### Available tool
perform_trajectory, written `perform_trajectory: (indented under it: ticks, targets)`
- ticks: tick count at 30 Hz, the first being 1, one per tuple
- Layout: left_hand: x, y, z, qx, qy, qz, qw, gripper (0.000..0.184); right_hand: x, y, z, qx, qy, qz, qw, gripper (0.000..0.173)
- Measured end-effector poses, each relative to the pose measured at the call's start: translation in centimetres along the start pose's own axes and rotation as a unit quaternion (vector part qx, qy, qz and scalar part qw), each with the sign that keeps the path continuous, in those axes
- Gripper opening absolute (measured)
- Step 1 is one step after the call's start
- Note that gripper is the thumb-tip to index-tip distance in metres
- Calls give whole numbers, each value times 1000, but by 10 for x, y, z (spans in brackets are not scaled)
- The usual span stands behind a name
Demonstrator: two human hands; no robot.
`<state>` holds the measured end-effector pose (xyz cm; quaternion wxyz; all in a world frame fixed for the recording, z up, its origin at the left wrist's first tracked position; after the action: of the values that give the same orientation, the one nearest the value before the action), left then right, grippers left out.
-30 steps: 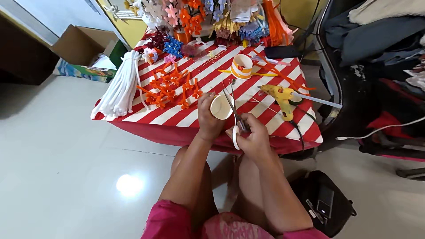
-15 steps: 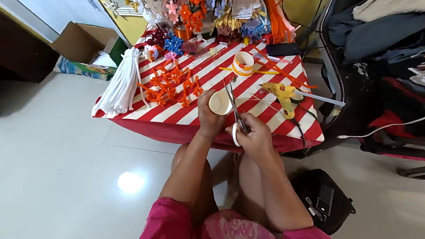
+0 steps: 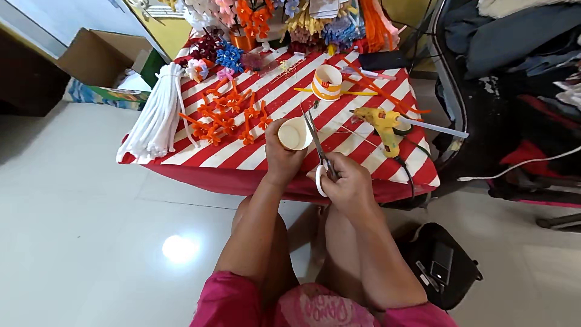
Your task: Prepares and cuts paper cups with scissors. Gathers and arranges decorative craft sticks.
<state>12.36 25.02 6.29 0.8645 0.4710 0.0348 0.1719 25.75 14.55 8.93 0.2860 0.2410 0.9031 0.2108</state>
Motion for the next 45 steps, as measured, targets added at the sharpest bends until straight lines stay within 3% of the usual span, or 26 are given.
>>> perform_trajectory:
  ticks: [7, 13, 19, 24, 30, 34, 37, 40, 45]
  targets:
    - [2, -3, 6, 0, -19, -52, 998, 63, -2, 2, 5, 3, 3, 29, 1000, 37]
    - [0, 0, 5, -20, 6, -40, 999, 66, -6, 2, 4, -5, 4, 1, 1000, 29]
    - [-6, 4, 4, -91, -23, -91, 991, 72, -14, 5, 3, 13, -18, -23, 999, 30]
    - [-7, 6, 3, -82, -97, -159, 979, 67, -15, 6, 6, 6, -3, -2, 1000, 35]
    - [-9, 8, 2, -111, -112, -182, 971, 68, -22, 8, 8, 23, -6, -27, 999, 30]
    - [-8, 7, 0, -125, -124, -175, 969, 73, -22, 9, 7, 21, -1, -30, 999, 29]
    - [-6, 5, -3, -132, -136, -127, 974, 74, -20, 8, 8, 10, -11, -17, 1000, 30]
    - [-4, 5, 4, -128, -81, -112, 982, 76, -13, 6, 7, -4, -27, -6, 1000, 32]
    - [-3, 6, 6, -95, -78, -127, 984, 65, -9, 4, 6, -4, -25, 17, 1000, 35]
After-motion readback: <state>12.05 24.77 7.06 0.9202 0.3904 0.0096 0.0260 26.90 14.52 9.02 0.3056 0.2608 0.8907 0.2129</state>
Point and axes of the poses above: each hand's wrist, its own y-axis towards the middle knuckle, its own x-axis out of the palm, z = x × y, the point moved 1 cm from there along y, towards the middle knuckle, and after that the axes turned 12 degrees about z, right-handed, at the moved point
